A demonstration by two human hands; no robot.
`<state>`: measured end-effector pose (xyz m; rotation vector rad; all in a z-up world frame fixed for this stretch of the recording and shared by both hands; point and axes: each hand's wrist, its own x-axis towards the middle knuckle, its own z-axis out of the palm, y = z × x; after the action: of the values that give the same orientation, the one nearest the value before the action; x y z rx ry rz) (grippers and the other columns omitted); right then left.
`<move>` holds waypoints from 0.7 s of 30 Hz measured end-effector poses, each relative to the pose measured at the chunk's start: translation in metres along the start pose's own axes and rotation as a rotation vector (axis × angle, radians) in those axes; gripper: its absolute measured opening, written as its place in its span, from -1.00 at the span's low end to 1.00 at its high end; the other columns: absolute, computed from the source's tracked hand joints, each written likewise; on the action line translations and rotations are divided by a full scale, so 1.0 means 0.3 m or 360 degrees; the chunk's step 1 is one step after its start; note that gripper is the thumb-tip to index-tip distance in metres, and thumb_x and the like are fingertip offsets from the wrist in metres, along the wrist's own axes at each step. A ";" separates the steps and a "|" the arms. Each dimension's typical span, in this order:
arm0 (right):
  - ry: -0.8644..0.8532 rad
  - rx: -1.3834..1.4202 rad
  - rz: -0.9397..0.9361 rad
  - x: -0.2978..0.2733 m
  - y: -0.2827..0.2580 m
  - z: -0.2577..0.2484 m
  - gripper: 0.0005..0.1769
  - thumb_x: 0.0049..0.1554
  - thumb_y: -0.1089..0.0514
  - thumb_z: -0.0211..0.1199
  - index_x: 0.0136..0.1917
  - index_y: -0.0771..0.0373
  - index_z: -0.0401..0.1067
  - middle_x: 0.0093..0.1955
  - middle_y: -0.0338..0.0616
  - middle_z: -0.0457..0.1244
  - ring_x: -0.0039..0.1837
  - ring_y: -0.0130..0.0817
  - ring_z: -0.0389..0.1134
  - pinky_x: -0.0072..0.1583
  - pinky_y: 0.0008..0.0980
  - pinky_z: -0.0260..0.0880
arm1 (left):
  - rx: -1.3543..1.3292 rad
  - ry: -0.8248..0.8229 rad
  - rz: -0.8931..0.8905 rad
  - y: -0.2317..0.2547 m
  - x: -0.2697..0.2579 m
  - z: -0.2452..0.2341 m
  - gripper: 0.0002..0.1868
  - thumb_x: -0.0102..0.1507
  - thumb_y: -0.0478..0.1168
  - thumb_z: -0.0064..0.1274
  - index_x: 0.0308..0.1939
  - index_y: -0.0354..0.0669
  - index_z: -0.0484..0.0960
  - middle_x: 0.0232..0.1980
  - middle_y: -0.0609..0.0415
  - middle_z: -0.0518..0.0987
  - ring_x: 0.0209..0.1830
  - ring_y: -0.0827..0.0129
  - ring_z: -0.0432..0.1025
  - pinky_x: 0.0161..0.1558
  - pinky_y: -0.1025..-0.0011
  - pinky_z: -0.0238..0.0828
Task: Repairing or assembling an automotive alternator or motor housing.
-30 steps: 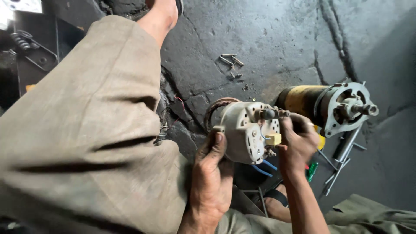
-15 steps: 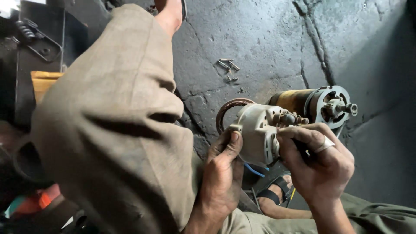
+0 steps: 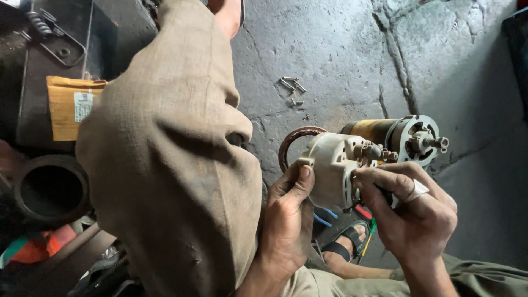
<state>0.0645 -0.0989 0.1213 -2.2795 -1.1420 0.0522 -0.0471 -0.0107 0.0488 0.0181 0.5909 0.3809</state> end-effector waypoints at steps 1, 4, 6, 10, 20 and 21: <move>-0.0022 -0.0026 -0.0001 -0.001 -0.002 -0.002 -0.82 0.08 0.36 0.47 -0.01 0.28 0.61 -0.13 -0.14 0.40 -0.26 -0.55 0.32 -0.26 -0.58 0.24 | -0.0007 0.0010 -0.0015 0.000 0.000 -0.003 -0.67 0.38 -0.12 0.02 0.10 -0.29 0.60 0.03 0.03 0.63 0.06 0.38 0.47 0.17 0.40 0.37; -0.0052 0.0032 -0.0041 -0.001 -0.005 -0.010 -0.78 0.08 0.37 0.47 0.03 0.26 0.60 -0.10 -0.13 0.40 -0.19 -0.55 0.38 -0.21 -0.60 0.32 | -0.0024 0.0036 -0.0035 -0.004 -0.001 -0.006 -0.67 0.37 -0.12 0.02 0.09 -0.28 0.60 0.03 0.04 0.63 0.06 0.39 0.47 0.17 0.40 0.36; -0.0059 0.0114 -0.0080 0.000 -0.004 -0.017 -0.75 0.10 0.37 0.45 0.06 0.26 0.59 -0.07 -0.13 0.40 -0.16 -0.57 0.42 -0.17 -0.62 0.38 | -0.0032 0.0049 -0.0041 -0.008 0.001 -0.005 -0.67 0.37 -0.12 0.03 0.10 -0.27 0.61 0.03 0.04 0.63 0.06 0.39 0.47 0.17 0.41 0.36; -0.0067 0.0151 0.0043 0.006 -0.018 -0.031 -0.76 0.11 0.40 0.43 0.06 0.29 0.59 -0.08 -0.12 0.41 -0.13 -0.55 0.43 -0.14 -0.61 0.40 | -0.0043 0.0049 -0.0033 -0.009 0.000 -0.004 -0.68 0.36 -0.13 0.05 0.08 -0.27 0.62 0.01 0.05 0.63 0.05 0.40 0.46 0.16 0.43 0.35; 0.0177 0.0709 0.0509 0.000 -0.036 -0.038 -0.85 0.11 0.41 0.29 -0.01 0.44 0.45 -0.12 -0.07 0.40 -0.16 -0.51 0.46 -0.13 -0.56 0.53 | -0.0012 0.0065 -0.0066 -0.015 -0.007 0.014 -0.66 0.34 -0.09 0.08 0.06 -0.26 0.63 -0.03 0.10 0.64 0.01 0.47 0.45 0.11 0.48 0.32; 0.0176 0.0709 0.0511 -0.011 -0.024 -0.042 -0.85 0.11 0.41 0.29 -0.01 0.44 0.45 -0.12 -0.07 0.40 -0.16 -0.51 0.46 -0.13 -0.56 0.53 | -0.0013 0.0066 -0.0067 -0.015 -0.009 0.015 -0.66 0.34 -0.09 0.08 0.06 -0.26 0.63 -0.03 0.10 0.64 0.01 0.47 0.45 0.11 0.48 0.32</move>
<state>0.0607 -0.1041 0.1348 -2.0094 -0.6226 0.2737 -0.0452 -0.0154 0.0535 -0.0099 0.6299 0.3435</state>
